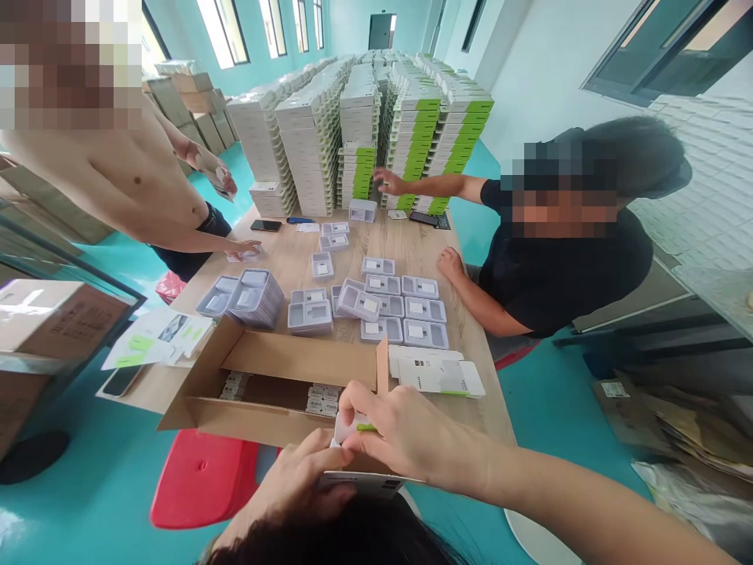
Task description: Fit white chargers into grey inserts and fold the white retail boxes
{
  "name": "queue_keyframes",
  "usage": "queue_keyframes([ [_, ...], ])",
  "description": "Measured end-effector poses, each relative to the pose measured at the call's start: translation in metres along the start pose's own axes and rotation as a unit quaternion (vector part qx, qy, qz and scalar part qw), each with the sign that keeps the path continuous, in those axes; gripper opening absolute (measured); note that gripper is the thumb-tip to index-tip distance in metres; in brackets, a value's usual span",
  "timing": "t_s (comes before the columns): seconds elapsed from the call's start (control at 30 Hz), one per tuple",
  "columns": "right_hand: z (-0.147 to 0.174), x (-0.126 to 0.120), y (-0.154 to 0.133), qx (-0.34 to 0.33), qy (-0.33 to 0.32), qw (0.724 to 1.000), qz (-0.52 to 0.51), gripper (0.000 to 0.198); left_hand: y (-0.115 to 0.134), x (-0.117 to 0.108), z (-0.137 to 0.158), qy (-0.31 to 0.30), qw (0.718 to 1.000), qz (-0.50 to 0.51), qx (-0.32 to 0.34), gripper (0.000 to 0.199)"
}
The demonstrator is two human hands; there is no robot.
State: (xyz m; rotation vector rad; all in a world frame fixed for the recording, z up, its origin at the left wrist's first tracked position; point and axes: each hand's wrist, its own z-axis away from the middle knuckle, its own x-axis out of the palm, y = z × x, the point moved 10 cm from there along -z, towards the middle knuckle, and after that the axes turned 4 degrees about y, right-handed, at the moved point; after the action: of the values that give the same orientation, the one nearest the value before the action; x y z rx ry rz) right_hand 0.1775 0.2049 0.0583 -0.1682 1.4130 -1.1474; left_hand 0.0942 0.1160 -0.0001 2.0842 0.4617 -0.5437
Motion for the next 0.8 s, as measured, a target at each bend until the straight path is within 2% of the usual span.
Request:
queue_keyframes([
  [0.03, 0.001, 0.001, -0.001, -0.007, -0.001, 1.000, 0.008, 0.017, 0.002, -0.001, -0.002, -0.005, 0.999, -0.037, 0.010, 0.032],
  [0.13, 0.001, 0.001, -0.007, -0.030, -0.013, 0.999, 0.016, 0.036, 0.011, -0.012, -0.009, 0.048, 0.995, -0.071, 0.040, 0.012],
  [0.23, 0.000, 0.002, -0.013, -0.064, -0.040, 0.997, 0.006, 0.028, 0.015, -0.015, -0.012, 0.074, 0.995, -0.053, 0.039, 0.004],
  [0.33, -0.001, 0.004, -0.016, -0.108, -0.043, 0.992, 0.058, 0.013, 0.013, -0.009, -0.013, 0.040, 0.998, -0.048, 0.024, 0.012],
  [0.43, 0.000, 0.010, -0.018, -0.148, -0.020, 0.978, 0.148, 0.011, 0.012, -0.006, -0.011, 0.020, 0.999, -0.041, 0.026, 0.010],
  [0.63, 0.007, 0.019, -0.035, -0.223, -0.004, 0.951, 0.214, 0.030, 0.004, 0.004, -0.001, -0.021, 0.998, -0.062, 0.005, 0.008],
  [0.7, 0.009, 0.014, -0.032, -0.211, -0.038, 0.959, 0.188, 0.038, 0.003, 0.005, 0.004, -0.016, 0.997, -0.080, 0.003, 0.011],
  [0.8, 0.010, 0.000, -0.009, -0.127, -0.105, 0.984, 0.073, 0.073, 0.005, -0.002, 0.010, 0.023, 0.995, -0.093, -0.001, 0.026],
])
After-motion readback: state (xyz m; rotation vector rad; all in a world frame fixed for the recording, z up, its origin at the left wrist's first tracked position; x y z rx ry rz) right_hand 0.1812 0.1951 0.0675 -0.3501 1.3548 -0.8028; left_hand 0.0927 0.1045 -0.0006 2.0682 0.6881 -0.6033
